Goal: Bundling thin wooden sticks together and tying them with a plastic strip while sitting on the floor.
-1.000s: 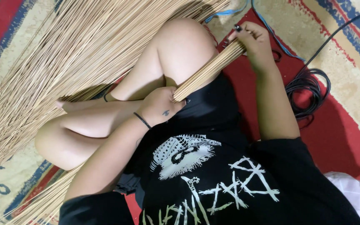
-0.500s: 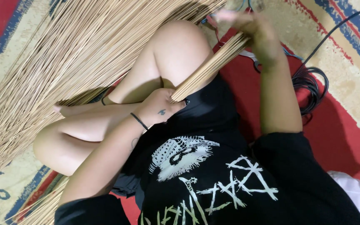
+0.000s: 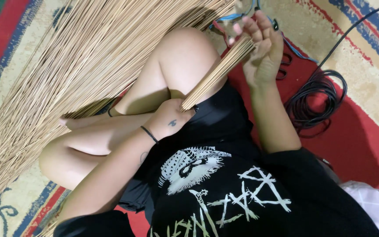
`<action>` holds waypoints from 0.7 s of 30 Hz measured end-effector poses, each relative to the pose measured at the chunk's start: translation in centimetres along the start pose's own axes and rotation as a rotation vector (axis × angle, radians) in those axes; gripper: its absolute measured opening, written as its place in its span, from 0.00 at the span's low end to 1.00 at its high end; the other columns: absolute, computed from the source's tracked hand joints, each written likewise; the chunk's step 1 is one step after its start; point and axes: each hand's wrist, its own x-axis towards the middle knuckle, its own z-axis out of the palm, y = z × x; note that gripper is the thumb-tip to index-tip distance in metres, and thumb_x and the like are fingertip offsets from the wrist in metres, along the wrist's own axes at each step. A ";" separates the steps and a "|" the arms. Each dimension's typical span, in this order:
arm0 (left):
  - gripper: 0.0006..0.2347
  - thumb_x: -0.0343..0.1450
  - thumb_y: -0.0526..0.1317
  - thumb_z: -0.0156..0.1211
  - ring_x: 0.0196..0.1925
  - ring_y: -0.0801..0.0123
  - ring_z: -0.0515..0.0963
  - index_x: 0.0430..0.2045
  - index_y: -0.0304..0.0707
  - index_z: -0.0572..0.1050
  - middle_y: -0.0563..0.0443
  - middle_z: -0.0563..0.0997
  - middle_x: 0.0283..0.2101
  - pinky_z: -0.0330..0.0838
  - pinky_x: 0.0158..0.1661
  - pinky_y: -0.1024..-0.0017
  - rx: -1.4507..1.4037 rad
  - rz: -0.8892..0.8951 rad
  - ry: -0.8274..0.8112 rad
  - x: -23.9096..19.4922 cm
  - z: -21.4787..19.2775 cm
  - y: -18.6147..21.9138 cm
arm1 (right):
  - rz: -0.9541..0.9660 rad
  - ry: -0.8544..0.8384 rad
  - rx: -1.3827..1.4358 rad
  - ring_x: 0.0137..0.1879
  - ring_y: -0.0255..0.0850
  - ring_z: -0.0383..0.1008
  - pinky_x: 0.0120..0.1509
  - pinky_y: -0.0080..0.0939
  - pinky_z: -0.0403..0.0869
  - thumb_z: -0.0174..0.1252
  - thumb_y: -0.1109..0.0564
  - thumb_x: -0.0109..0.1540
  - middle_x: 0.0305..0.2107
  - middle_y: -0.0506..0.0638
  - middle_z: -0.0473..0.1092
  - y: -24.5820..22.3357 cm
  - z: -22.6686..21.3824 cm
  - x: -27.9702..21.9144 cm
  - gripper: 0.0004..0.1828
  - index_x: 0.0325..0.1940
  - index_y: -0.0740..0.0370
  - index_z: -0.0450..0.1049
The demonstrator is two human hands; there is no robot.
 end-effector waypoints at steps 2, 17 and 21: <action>0.12 0.70 0.48 0.58 0.29 0.65 0.78 0.27 0.38 0.74 0.51 0.79 0.26 0.68 0.32 0.68 0.022 -0.057 0.052 -0.8 0.2 0.7 | -0.021 -0.192 -0.232 0.50 0.46 0.82 0.53 0.46 0.83 0.55 0.43 0.68 0.41 0.52 0.79 -0.6 1.1 -1.8 0.22 0.54 0.62 0.76; 0.15 0.72 0.44 0.57 0.37 0.37 0.80 0.45 0.30 0.72 0.34 0.81 0.33 0.73 0.35 0.46 0.425 0.275 0.338 -0.5 1.9 -0.7 | -0.015 0.145 0.076 0.51 0.47 0.75 0.56 0.58 0.80 0.56 0.46 0.64 0.48 0.54 0.73 1.1 -0.1 -2.4 0.24 0.60 0.61 0.70; 0.20 0.70 0.41 0.59 0.39 0.37 0.81 0.55 0.33 0.70 0.34 0.83 0.36 0.74 0.38 0.46 0.439 0.265 0.310 -0.4 2.7 -0.4 | 0.269 -0.165 0.213 0.39 0.35 0.66 0.49 0.38 0.71 0.69 0.44 0.60 0.37 0.43 0.67 2.3 1.5 -4.3 0.19 0.47 0.53 0.71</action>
